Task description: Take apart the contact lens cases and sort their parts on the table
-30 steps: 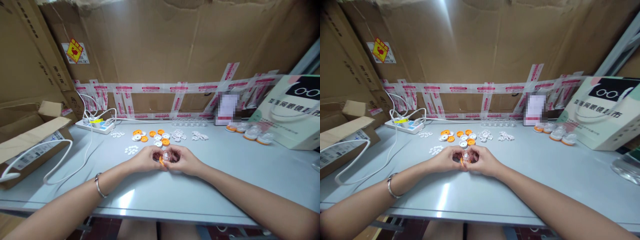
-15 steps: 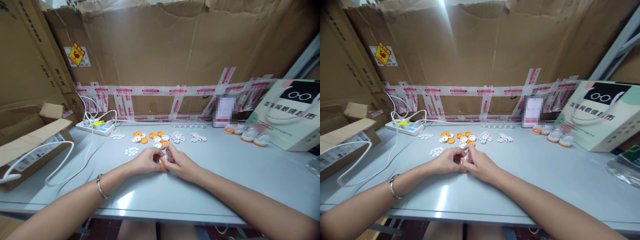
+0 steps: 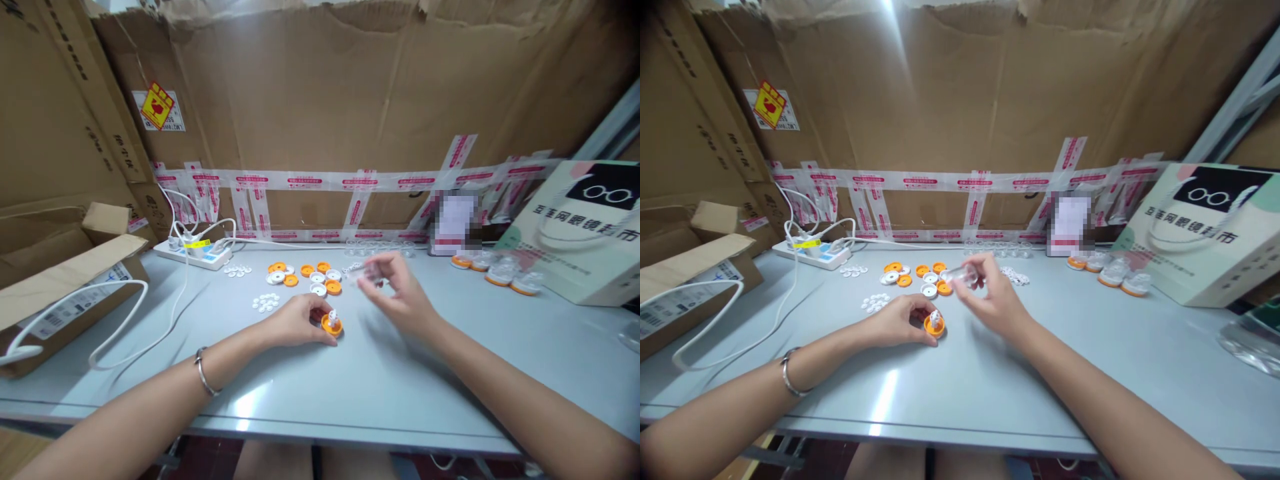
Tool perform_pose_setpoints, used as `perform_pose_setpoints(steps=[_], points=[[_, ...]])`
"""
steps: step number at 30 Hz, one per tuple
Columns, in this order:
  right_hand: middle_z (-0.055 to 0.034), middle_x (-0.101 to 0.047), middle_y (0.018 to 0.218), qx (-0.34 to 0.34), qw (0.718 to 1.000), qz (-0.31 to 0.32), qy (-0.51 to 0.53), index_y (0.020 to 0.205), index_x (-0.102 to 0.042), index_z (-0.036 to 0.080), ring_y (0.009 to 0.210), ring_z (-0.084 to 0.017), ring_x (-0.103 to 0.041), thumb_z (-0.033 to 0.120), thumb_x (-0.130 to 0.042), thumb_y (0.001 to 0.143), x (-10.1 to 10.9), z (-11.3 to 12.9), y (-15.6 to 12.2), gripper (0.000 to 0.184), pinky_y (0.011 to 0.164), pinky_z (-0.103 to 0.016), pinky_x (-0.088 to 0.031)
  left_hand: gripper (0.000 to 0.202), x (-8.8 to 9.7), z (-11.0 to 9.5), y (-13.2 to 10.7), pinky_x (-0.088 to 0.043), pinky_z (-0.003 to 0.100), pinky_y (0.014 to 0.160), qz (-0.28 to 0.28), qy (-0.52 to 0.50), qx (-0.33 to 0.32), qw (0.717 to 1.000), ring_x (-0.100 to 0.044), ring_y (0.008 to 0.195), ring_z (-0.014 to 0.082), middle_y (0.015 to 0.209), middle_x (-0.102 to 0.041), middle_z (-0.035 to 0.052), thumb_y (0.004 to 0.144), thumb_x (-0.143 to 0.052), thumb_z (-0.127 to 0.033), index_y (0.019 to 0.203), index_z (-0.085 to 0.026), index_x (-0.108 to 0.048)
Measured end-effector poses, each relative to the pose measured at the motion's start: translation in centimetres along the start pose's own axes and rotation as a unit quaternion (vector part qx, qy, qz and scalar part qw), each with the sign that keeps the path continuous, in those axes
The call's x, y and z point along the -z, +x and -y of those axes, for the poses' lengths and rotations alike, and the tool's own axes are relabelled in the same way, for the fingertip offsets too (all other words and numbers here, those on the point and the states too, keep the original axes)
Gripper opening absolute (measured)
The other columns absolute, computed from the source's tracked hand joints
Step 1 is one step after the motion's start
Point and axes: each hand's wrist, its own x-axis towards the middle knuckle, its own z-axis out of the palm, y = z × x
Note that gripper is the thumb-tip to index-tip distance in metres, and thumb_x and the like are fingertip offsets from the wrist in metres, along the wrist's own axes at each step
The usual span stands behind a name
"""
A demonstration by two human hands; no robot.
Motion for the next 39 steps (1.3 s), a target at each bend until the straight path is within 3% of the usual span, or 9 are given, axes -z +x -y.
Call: perform_pose_setpoints(steps=[3, 8, 11, 20, 24, 28, 30, 34, 39], points=[[-0.0034, -0.056, 0.084, -0.006, 0.997, -0.063, -0.040, 0.101, -0.043, 0.021, 0.075, -0.016, -0.054, 0.035, -0.052, 0.081, 1.1, -1.8, 3.0, 0.027, 0.068, -0.029, -0.043, 0.035, 0.1, 0.1, 0.1, -0.042, 0.026, 0.068, 0.014, 0.001, -0.013, 1.000, -0.054, 0.073, 0.0154, 0.078, -0.058, 0.0021, 0.055, -0.075, -0.031, 0.081, -0.014, -0.059], [-0.0093, -0.062, 0.106, 0.015, 0.957, 0.101, -0.272, 0.103, -0.055, 0.017, 0.097, -0.022, -0.054, 0.030, -0.056, 0.079, 0.6, -5.8, 9.2, 0.028, 0.084, -0.034, -0.041, 0.032, 0.2, -0.3, 0.0, -0.041, 0.027, 0.069, 0.015, -0.001, -0.002, 1.000, -0.053, 0.074, 0.0155, 0.079, -0.058, 0.0020, 0.056, -0.074, -0.028, 0.079, -0.014, -0.058], [-0.0106, -0.063, 0.109, 0.007, 0.936, 0.149, -0.318, 0.106, -0.057, 0.016, 0.103, -0.026, -0.052, 0.024, -0.059, 0.077, -1.1, -8.0, 11.6, 0.031, 0.087, -0.038, -0.038, 0.032, 0.3, -0.6, -0.2, -0.040, 0.026, 0.070, 0.014, 0.002, 0.000, 1.000, -0.052, 0.075, 0.0151, 0.080, -0.057, 0.0015, 0.056, -0.075, -0.027, 0.080, -0.014, -0.058], [-0.0095, -0.066, 0.100, -0.024, 0.922, 0.182, -0.340, 0.096, -0.061, 0.019, 0.099, -0.028, -0.054, 0.024, -0.063, 0.070, -3.0, -11.3, 12.4, 0.027, 0.088, -0.043, -0.035, 0.031, 0.6, -0.5, -0.2, -0.041, 0.025, 0.070, 0.016, 0.017, -0.015, 1.000, -0.052, 0.076, 0.0147, 0.081, -0.056, 0.0014, 0.056, -0.076, -0.025, 0.081, -0.015, -0.059], [-0.0122, -0.059, 0.111, -0.021, 0.937, 0.140, -0.318, 0.102, -0.057, 0.017, 0.108, -0.028, -0.048, 0.026, -0.061, 0.073, -2.6, -9.7, 11.8, 0.031, 0.093, -0.045, -0.031, 0.031, 0.6, -0.4, -0.2, -0.040, 0.024, 0.069, 0.020, 0.021, -0.022, 0.999, -0.051, 0.075, 0.0142, 0.081, -0.056, 0.0010, 0.057, -0.075, -0.026, 0.081, -0.015, -0.058], [-0.0074, -0.060, 0.098, 0.006, 0.962, 0.109, -0.249, 0.094, -0.053, 0.017, 0.091, -0.017, -0.054, 0.033, -0.042, 0.086, -2.6, -4.9, 8.1, 0.021, 0.081, -0.028, -0.041, 0.034, 0.4, -0.3, -0.3, -0.039, 0.024, 0.066, 0.010, 0.013, -0.027, 1.000, -0.050, 0.073, 0.0136, 0.080, -0.055, 0.0006, 0.056, -0.076, -0.030, 0.079, -0.015, -0.057], [-0.0035, -0.059, 0.080, 0.003, 0.985, 0.142, -0.101, 0.083, -0.051, 0.018, 0.073, -0.014, -0.053, 0.039, -0.039, 0.088, -2.7, -2.3, 4.9, 0.025, 0.067, -0.025, -0.042, 0.036, 0.2, -0.2, -0.2, -0.038, 0.022, 0.062, -0.004, 0.014, -0.031, 0.999, -0.048, 0.070, 0.0124, 0.076, -0.053, -0.0008, 0.054, -0.077, -0.031, 0.077, -0.015, -0.056], [0.0014, -0.053, 0.072, -0.014, 0.969, 0.247, -0.004, 0.082, -0.048, 0.019, 0.062, -0.011, -0.044, 0.042, -0.059, 0.075, -3.0, 0.5, -0.3, 0.026, 0.056, -0.023, -0.036, 0.036, -0.1, -0.2, 0.0, -0.032, 0.020, 0.053, -0.027, 0.027, -0.044, 0.998, -0.040, 0.061, 0.0095, 0.068, -0.045, -0.0044, 0.053, -0.077, -0.029, 0.076, -0.015, -0.053], [0.0054, -0.041, 0.060, -0.080, 0.956, 0.281, 0.038, 0.077, -0.049, 0.020, 0.055, -0.010, -0.037, 0.034, -0.061, 0.072, -3.2, 0.5, -1.0, 0.019, 0.050, -0.021, -0.031, 0.035, -0.2, -0.4, 0.1, -0.035, 0.021, 0.058, -0.031, 0.036, -0.039, 0.998, -0.043, 0.066, 0.0113, 0.073, -0.049, -0.0031, 0.053, -0.076, -0.029, 0.074, -0.015, -0.053]])
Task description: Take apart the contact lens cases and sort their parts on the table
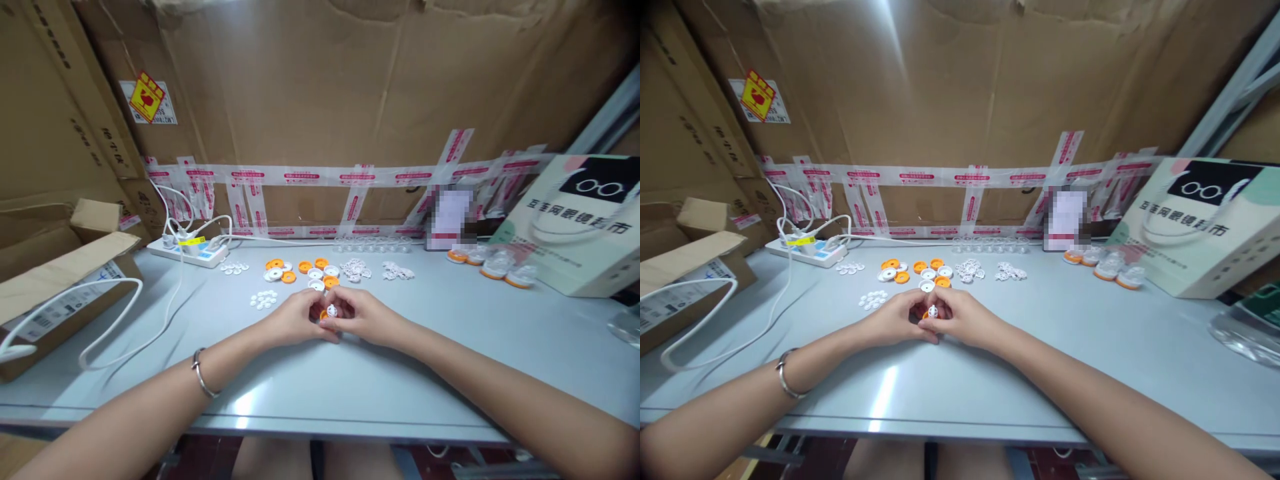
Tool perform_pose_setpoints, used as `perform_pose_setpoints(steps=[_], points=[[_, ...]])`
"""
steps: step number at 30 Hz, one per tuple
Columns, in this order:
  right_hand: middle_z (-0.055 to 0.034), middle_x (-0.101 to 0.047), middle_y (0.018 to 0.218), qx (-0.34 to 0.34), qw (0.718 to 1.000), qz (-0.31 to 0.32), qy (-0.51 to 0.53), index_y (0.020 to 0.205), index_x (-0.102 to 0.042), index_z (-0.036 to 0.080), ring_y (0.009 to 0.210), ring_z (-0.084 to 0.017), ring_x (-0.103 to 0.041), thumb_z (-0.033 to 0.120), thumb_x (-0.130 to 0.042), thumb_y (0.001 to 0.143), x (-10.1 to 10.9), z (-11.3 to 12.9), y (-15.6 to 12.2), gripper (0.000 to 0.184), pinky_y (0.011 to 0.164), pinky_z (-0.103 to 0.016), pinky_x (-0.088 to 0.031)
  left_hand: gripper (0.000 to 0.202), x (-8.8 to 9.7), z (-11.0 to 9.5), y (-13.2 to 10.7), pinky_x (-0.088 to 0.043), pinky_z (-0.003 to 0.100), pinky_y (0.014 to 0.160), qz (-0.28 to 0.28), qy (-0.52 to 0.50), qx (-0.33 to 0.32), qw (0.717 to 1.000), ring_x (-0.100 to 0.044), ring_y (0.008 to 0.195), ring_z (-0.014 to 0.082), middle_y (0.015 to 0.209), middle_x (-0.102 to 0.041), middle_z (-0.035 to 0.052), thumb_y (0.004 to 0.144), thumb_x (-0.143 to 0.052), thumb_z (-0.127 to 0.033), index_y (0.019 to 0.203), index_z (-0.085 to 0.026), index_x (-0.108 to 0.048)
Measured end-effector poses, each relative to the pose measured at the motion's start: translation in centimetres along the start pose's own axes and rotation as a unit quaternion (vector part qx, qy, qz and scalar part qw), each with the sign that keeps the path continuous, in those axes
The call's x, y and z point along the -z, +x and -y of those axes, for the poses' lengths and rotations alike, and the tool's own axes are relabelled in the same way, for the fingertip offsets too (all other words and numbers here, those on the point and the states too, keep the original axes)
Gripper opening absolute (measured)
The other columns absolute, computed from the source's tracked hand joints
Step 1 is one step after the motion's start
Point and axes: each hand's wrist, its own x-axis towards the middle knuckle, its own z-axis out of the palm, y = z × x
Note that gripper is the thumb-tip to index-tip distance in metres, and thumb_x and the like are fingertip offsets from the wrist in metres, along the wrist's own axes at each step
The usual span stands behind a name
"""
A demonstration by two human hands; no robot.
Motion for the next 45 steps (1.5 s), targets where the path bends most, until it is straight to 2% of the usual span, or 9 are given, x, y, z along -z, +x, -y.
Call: perform_pose_setpoints(steps=[5, 10, 16, 20, 24, 28, 35, 41, 45], points=[[0.0057, -0.042, 0.059, -0.018, 0.999, -0.023, -0.016, 0.074, -0.049, 0.019, 0.054, -0.009, -0.038, 0.023, -0.060, 0.070, 0.1, 0.4, 0.1, 0.012, 0.050, -0.021, -0.030, 0.035, 0.0, -0.2, 0.1, -0.034, 0.021, 0.059, 0.000, 0.020, 0.011, 1.000, -0.043, 0.067, 0.0117, 0.072, -0.047, -0.0033, 0.052, -0.076, -0.030, 0.073, -0.015, -0.053], [0.0062, -0.044, 0.057, -0.052, 0.997, -0.054, -0.013, 0.073, -0.048, 0.019, 0.052, -0.009, -0.039, 0.024, -0.063, 0.067, -0.2, 0.5, -0.3, 0.017, 0.049, -0.021, -0.030, 0.036, -0.2, -0.1, 0.1, -0.032, 0.021, 0.056, 0.002, 0.026, 0.007, 1.000, -0.041, 0.066, 0.0111, 0.071, -0.045, -0.0044, 0.054, -0.076, -0.032, 0.071, -0.016, -0.048], [0.0037, -0.049, 0.062, -0.040, 0.998, -0.042, 0.001, 0.075, -0.055, 0.017, 0.056, -0.010, -0.044, 0.021, -0.060, 0.070, -0.1, 0.6, -0.5, 0.008, 0.053, -0.022, -0.035, 0.039, -0.4, 0.1, 0.0, -0.030, 0.021, 0.053, -0.004, 0.050, 0.001, 0.999, -0.041, 0.063, 0.0108, 0.068, -0.046, -0.0051, 0.055, -0.074, -0.038, 0.071, -0.017, -0.045], [0.0004, -0.058, 0.070, -0.008, 0.998, -0.044, -0.033, 0.076, -0.058, 0.017, 0.062, -0.011, -0.048, 0.016, -0.056, 0.073, 0.0, 0.8, -0.7, 0.004, 0.060, -0.024, -0.039, 0.038, -0.7, 0.2, 0.0, -0.031, 0.021, 0.053, -0.005, 0.041, 0.003, 0.999, -0.042, 0.062, 0.0109, 0.067, -0.046, -0.0050, 0.056, -0.073, -0.037, 0.071, -0.016, -0.045], [-0.0032, -0.062, 0.080, 0.028, 0.997, -0.035, -0.063, 0.079, -0.059, 0.016, 0.070, -0.013, -0.053, 0.009, -0.051, 0.075, 0.0, 0.8, -0.8, 0.012, 0.068, -0.026, -0.042, 0.035, -0.7, 0.5, 0.1, -0.034, 0.021, 0.055, 0.009, 0.012, -0.003, 1.000, -0.045, 0.064, 0.0117, 0.070, -0.049, -0.0037, 0.058, -0.072, -0.035, 0.073, -0.016, -0.047], [-0.0061, -0.063, 0.084, 0.112, 0.986, -0.037, -0.114, 0.079, -0.056, 0.015, 0.077, -0.015, -0.055, 0.003, -0.044, 0.075, -0.4, 0.2, -0.8, 0.018, 0.071, -0.028, -0.043, 0.035, -0.6, 0.6, 0.2, -0.035, 0.021, 0.054, 0.019, 0.017, 0.003, 1.000, -0.046, 0.062, 0.0118, 0.068, -0.049, -0.0036, 0.058, -0.071, -0.036, 0.074, -0.016, -0.048], [-0.0076, -0.060, 0.084, 0.231, 0.953, -0.124, -0.153, 0.087, -0.053, 0.016, 0.080, -0.017, -0.054, 0.006, -0.038, 0.080, 0.2, 0.3, -1.1, 0.019, 0.072, -0.031, -0.045, 0.031, -0.6, -0.1, -0.2, -0.033, 0.021, 0.052, 0.019, 0.025, 0.005, 0.999, -0.041, 0.058, 0.0096, 0.065, -0.044, -0.0052, 0.060, -0.069, -0.031, 0.077, -0.016, -0.047], [-0.0053, -0.059, 0.092, 0.163, 0.972, -0.156, -0.070, 0.100, -0.053, 0.021, 0.082, -0.016, -0.054, 0.014, -0.044, 0.084, 1.0, 1.0, -1.3, 0.020, 0.075, -0.033, -0.045, 0.023, -0.6, 0.1, -0.4, -0.039, 0.021, 0.059, 0.026, 0.006, -0.049, 0.998, -0.048, 0.065, 0.0105, 0.073, -0.051, -0.0023, 0.065, -0.062, -0.022, 0.084, -0.015, -0.053], [-0.0021, -0.056, 0.090, 0.082, 0.975, -0.183, 0.099, 0.101, -0.046, 0.022, 0.077, -0.013, -0.057, 0.017, -0.053, 0.078, 1.3, 0.8, -1.0, 0.025, 0.069, -0.030, -0.048, 0.041, -0.1, 0.1, -0.5, -0.042, 0.024, 0.065, 0.047, 0.037, -0.055, 0.997, -0.051, 0.071, 0.0131, 0.079, -0.056, 0.0004, 0.062, -0.067, -0.022, 0.101, -0.015, -0.056]])
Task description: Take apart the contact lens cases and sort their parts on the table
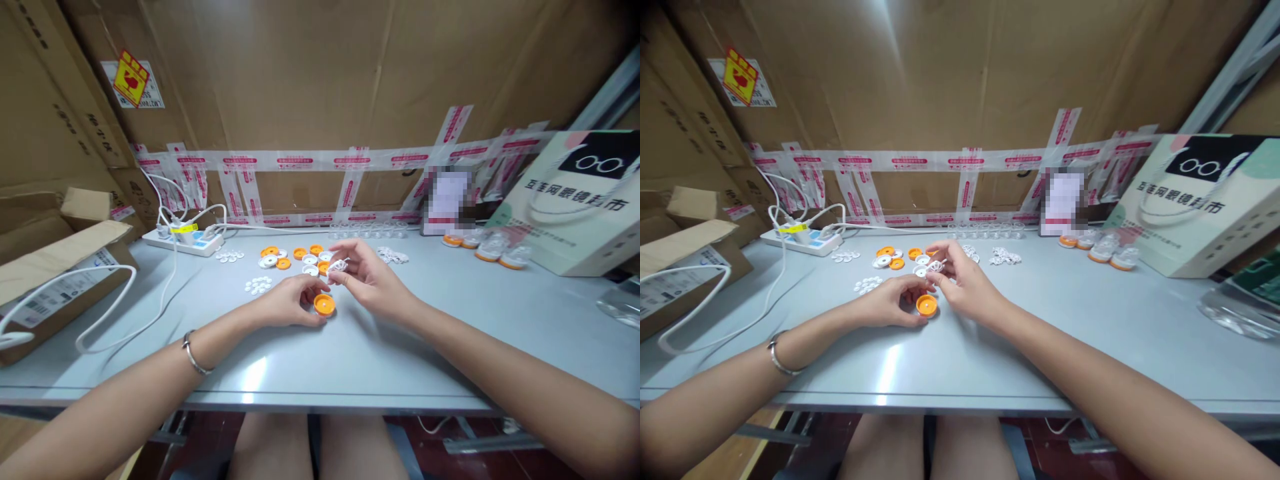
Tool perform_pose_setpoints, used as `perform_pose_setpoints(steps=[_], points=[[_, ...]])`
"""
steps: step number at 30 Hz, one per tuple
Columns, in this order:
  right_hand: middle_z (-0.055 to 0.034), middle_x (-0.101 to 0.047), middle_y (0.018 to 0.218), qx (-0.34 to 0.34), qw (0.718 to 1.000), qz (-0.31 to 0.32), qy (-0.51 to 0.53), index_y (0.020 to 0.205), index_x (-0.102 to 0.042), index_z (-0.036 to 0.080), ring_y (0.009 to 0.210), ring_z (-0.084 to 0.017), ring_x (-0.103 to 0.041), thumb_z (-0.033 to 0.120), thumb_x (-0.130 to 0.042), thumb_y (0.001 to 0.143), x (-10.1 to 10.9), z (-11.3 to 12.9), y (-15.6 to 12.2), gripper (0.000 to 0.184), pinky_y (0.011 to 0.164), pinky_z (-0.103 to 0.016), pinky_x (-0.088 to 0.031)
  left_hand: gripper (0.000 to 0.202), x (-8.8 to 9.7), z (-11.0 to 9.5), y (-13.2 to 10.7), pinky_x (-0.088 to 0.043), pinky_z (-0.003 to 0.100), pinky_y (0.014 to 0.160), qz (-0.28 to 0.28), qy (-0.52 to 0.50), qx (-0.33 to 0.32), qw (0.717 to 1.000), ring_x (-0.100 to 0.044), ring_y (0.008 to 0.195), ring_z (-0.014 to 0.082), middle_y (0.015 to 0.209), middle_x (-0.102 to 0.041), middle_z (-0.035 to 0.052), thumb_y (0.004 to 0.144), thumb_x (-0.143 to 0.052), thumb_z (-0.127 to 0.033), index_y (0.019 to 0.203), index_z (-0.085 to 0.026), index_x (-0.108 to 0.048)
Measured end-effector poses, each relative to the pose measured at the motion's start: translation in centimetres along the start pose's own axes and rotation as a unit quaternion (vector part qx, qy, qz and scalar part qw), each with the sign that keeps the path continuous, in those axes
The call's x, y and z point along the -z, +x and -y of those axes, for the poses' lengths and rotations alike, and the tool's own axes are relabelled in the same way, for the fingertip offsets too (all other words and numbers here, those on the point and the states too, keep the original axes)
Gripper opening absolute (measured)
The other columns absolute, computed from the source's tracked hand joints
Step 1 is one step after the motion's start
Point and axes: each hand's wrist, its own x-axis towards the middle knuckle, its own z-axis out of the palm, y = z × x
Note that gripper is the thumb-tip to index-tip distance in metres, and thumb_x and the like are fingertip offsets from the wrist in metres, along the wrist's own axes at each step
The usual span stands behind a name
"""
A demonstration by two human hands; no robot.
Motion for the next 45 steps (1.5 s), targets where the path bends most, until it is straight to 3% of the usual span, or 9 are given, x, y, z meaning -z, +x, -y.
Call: perform_pose_setpoints(steps=[5, 10, 15, 19, 22, 27, 33, 40, 45], points=[[0.0011, -0.060, 0.079, -0.092, 0.981, 0.039, 0.166, 0.085, -0.054, 0.020, 0.072, -0.012, -0.059, 0.025, -0.066, 0.068, 0.4, 0.3, 0.5, 0.021, 0.070, -0.030, -0.049, 0.043, 1.6, -1.3, -0.3, -0.044, 0.028, 0.070, -0.056, 0.006, -0.018, 0.998, -0.054, 0.085, 0.0175, 0.099, -0.058, 0.0058, 0.063, -0.070, -0.034, 0.102, -0.019, -0.059], [0.0018, -0.064, 0.079, -0.114, 0.969, 0.049, 0.216, 0.086, -0.061, 0.021, 0.072, -0.010, -0.060, 0.024, -0.067, 0.069, 0.1, 0.8, 0.4, 0.018, 0.073, -0.028, -0.049, 0.028, 2.3, -2.7, -0.4, -0.045, 0.032, 0.080, -0.177, -0.138, -0.066, 0.972, -0.057, 0.092, 0.0178, 0.101, -0.061, 0.0069, 0.078, -0.059, -0.030, 0.104, -0.019, -0.060], [0.0065, -0.063, 0.062, -0.122, 0.956, 0.010, 0.267, 0.078, -0.050, 0.021, 0.057, -0.009, -0.061, 0.023, -0.072, 0.064, -0.5, 1.4, 0.2, 0.026, 0.062, -0.027, -0.051, 0.014, 1.6, -3.6, -0.4, -0.047, 0.028, 0.076, -0.164, -0.211, -0.083, 0.960, -0.059, 0.081, 0.0146, 0.083, -0.064, 0.0033, 0.078, -0.060, -0.022, 0.089, -0.019, -0.069], [0.0056, -0.063, 0.060, -0.127, 0.960, -0.016, 0.249, 0.065, -0.052, 0.018, 0.053, -0.009, -0.061, 0.025, -0.076, 0.059, -0.5, 1.6, 0.4, 0.025, 0.057, -0.025, -0.051, 0.011, 1.5, -3.8, -0.4, -0.049, 0.026, 0.074, -0.164, -0.222, -0.079, 0.958, -0.059, 0.082, 0.0142, 0.085, -0.065, 0.0025, 0.076, -0.062, -0.018, 0.084, -0.020, -0.070], [0.0025, -0.066, 0.065, -0.141, 0.962, -0.015, 0.235, 0.068, -0.060, 0.017, 0.059, -0.011, -0.063, 0.025, -0.075, 0.060, -0.5, 1.4, 0.3, 0.018, 0.061, -0.025, -0.053, 0.011, 1.7, -3.8, -0.5, -0.049, 0.027, 0.073, -0.206, -0.171, -0.091, 0.959, -0.060, 0.085, 0.0161, 0.089, -0.066, 0.0037, 0.072, -0.065, -0.018, 0.083, -0.019, -0.068], [-0.0013, -0.071, 0.079, -0.136, 0.962, -0.003, 0.236, 0.085, -0.070, 0.021, 0.077, -0.014, -0.066, 0.028, -0.069, 0.068, -0.2, 1.2, 0.1, 0.019, 0.077, -0.033, -0.053, 0.012, 1.9, -3.8, -0.8, -0.049, 0.026, 0.067, -0.278, 0.034, -0.156, 0.947, -0.060, 0.078, 0.0152, 0.085, -0.067, 0.0040, 0.075, -0.064, -0.020, 0.087, -0.019, -0.064], [-0.0030, -0.071, 0.077, -0.136, 0.973, -0.013, 0.185, 0.087, -0.072, 0.022, 0.072, -0.014, -0.064, 0.035, -0.066, 0.070, 0.3, 1.5, 0.1, 0.022, 0.072, -0.033, -0.054, 0.017, 1.4, -3.2, -0.8, -0.048, 0.027, 0.072, -0.276, 0.197, -0.242, 0.909, -0.061, 0.078, 0.0144, 0.085, -0.067, 0.0050, 0.082, -0.055, -0.014, 0.098, -0.019, -0.060], [-0.0023, -0.071, 0.073, -0.134, 0.974, -0.027, 0.178, 0.082, -0.073, 0.021, 0.071, -0.014, -0.064, 0.032, -0.069, 0.066, 0.1, 1.9, 0.0, 0.020, 0.074, -0.032, -0.052, 0.018, 0.8, -3.2, -0.8, -0.049, 0.025, 0.068, -0.306, 0.278, -0.275, 0.868, -0.059, 0.073, 0.0134, 0.080, -0.064, 0.0054, 0.082, -0.053, -0.010, 0.098, -0.017, -0.059], [-0.0021, -0.069, 0.065, -0.132, 0.972, -0.055, 0.186, 0.074, -0.073, 0.019, 0.064, -0.015, -0.064, 0.033, -0.071, 0.062, -0.3, 2.0, 0.1, 0.018, 0.069, -0.033, -0.053, 0.016, 0.6, -3.4, -0.7, -0.049, 0.025, 0.068, -0.317, 0.263, -0.262, 0.872, -0.059, 0.072, 0.0128, 0.079, -0.065, 0.0040, 0.084, -0.051, -0.012, 0.094, -0.019, -0.061]])
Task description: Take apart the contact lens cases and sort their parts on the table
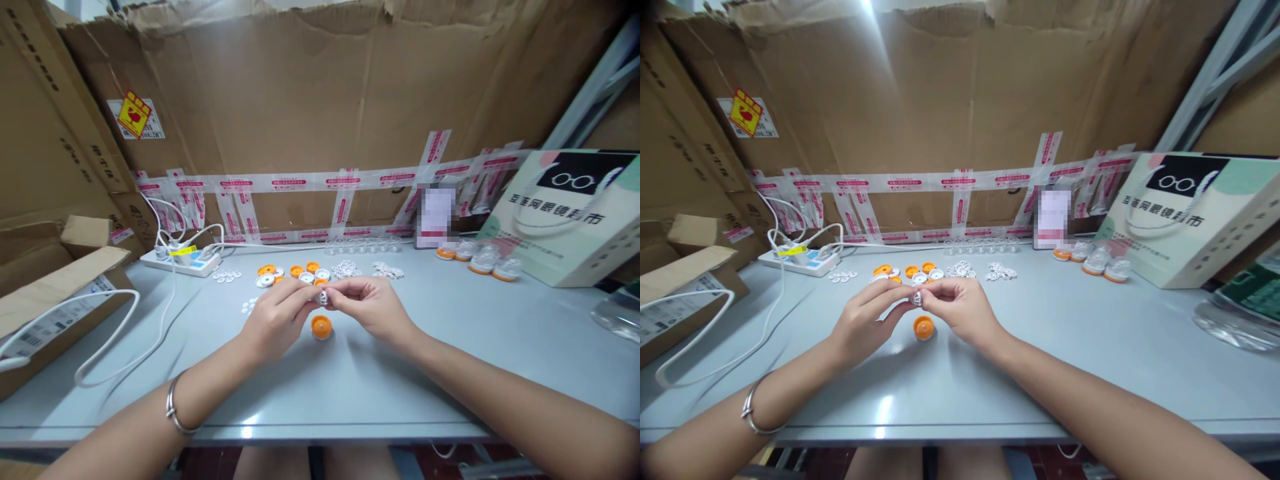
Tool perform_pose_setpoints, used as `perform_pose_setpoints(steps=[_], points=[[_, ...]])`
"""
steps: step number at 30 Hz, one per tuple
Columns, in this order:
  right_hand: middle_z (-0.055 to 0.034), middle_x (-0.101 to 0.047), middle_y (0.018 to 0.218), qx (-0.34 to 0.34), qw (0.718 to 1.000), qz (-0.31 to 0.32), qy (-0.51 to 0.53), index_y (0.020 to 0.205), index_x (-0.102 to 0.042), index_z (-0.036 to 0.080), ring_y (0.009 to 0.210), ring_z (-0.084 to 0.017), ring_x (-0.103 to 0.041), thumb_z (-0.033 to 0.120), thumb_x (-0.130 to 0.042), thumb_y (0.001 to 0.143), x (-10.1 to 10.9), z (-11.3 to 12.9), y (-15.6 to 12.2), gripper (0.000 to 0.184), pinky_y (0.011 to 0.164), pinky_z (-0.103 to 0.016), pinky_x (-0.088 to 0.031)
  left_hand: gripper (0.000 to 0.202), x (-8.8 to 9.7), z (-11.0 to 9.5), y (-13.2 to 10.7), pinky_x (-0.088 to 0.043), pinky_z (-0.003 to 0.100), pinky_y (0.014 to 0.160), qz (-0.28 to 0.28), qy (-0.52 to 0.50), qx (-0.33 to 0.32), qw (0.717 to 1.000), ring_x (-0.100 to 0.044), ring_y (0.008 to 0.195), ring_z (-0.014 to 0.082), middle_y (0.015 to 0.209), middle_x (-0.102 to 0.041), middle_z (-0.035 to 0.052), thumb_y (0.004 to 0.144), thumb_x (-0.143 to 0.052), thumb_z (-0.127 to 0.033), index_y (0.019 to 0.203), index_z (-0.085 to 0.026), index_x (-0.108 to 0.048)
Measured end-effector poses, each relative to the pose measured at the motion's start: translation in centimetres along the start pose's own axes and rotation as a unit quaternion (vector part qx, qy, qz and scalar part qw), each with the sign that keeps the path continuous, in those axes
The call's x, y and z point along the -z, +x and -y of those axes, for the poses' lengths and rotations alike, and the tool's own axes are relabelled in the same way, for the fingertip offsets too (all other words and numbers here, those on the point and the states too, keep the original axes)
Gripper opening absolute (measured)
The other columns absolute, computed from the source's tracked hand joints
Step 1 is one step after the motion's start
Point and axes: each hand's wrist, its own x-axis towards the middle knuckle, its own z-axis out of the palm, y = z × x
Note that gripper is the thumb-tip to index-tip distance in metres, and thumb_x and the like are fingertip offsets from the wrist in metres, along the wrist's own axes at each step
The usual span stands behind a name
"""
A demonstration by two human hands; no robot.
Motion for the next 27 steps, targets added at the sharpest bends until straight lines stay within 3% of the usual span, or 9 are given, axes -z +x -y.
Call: perform_pose_setpoints(steps=[4, 8, 10, 16, 22, 27], points=[[-0.0009, -0.069, 0.064, -0.021, 0.999, -0.012, 0.038, 0.069, -0.072, 0.018, 0.062, -0.013, -0.063, 0.032, -0.075, 0.056, 0.0, -0.1, 0.2, 0.019, 0.068, -0.031, -0.054, 0.016, 0.1, 0.1, 0.0, -0.049, 0.025, 0.069, -0.002, -0.047, 0.030, 0.998, -0.060, 0.073, 0.0131, 0.081, -0.065, 0.0041, 0.082, -0.054, -0.013, 0.094, -0.020, -0.061], [-0.0008, -0.069, 0.066, -0.082, 0.992, -0.020, 0.092, 0.068, -0.070, 0.017, 0.060, -0.012, -0.063, 0.031, -0.076, 0.055, -0.1, -0.2, 0.5, 0.020, 0.067, -0.030, -0.055, 0.013, 0.2, 0.1, 0.1, -0.051, 0.026, 0.070, 0.008, -0.132, 0.127, 0.983, -0.060, 0.075, 0.0133, 0.082, -0.064, 0.0040, 0.079, -0.059, -0.016, 0.091, -0.018, -0.063], [-0.0001, -0.068, 0.066, -0.115, 0.987, -0.009, 0.114, 0.069, -0.070, 0.017, 0.058, -0.010, -0.063, 0.028, -0.076, 0.055, -0.1, -0.2, 0.7, 0.019, 0.066, -0.028, -0.055, 0.011, 0.2, 0.0, 0.3, -0.053, 0.027, 0.071, 0.013, -0.203, 0.200, 0.958, -0.061, 0.074, 0.0134, 0.082, -0.064, 0.0040, 0.077, -0.061, -0.019, 0.088, -0.017, -0.063], [0.0004, -0.067, 0.061, -0.175, 0.972, 0.010, 0.157, 0.074, -0.069, 0.017, 0.058, -0.008, -0.063, 0.024, -0.072, 0.062, 0.0, 0.0, 0.7, 0.015, 0.064, -0.021, -0.053, 0.020, 0.1, -0.1, 1.0, -0.052, 0.026, 0.069, -0.004, -0.386, 0.384, 0.839, -0.059, 0.074, 0.0129, 0.081, -0.063, 0.0024, 0.067, -0.069, -0.022, 0.083, -0.014, -0.061], [-0.0006, -0.068, 0.067, -0.119, 0.983, 0.040, 0.135, 0.080, -0.066, 0.017, 0.064, -0.011, -0.065, 0.029, -0.073, 0.063, 0.0, 0.3, 0.4, 0.023, 0.068, -0.026, -0.054, 0.021, 0.1, 0.6, 0.9, -0.050, 0.026, 0.073, -0.004, -0.465, 0.422, 0.778, -0.060, 0.074, 0.0122, 0.080, -0.064, 0.0007, 0.067, -0.070, -0.023, 0.084, -0.015, -0.060], [-0.0003, -0.067, 0.074, -0.056, 0.994, 0.042, 0.080, 0.083, -0.063, 0.019, 0.067, -0.013, -0.065, 0.030, -0.075, 0.060, -0.3, 0.4, 0.3, 0.028, 0.069, -0.030, -0.055, 0.024, 0.2, 0.7, 0.8, -0.049, 0.027, 0.073, -0.006, -0.466, 0.417, 0.780, -0.059, 0.075, 0.0126, 0.080, -0.063, 0.0008, 0.063, -0.074, -0.024, 0.083, -0.016, -0.062]])
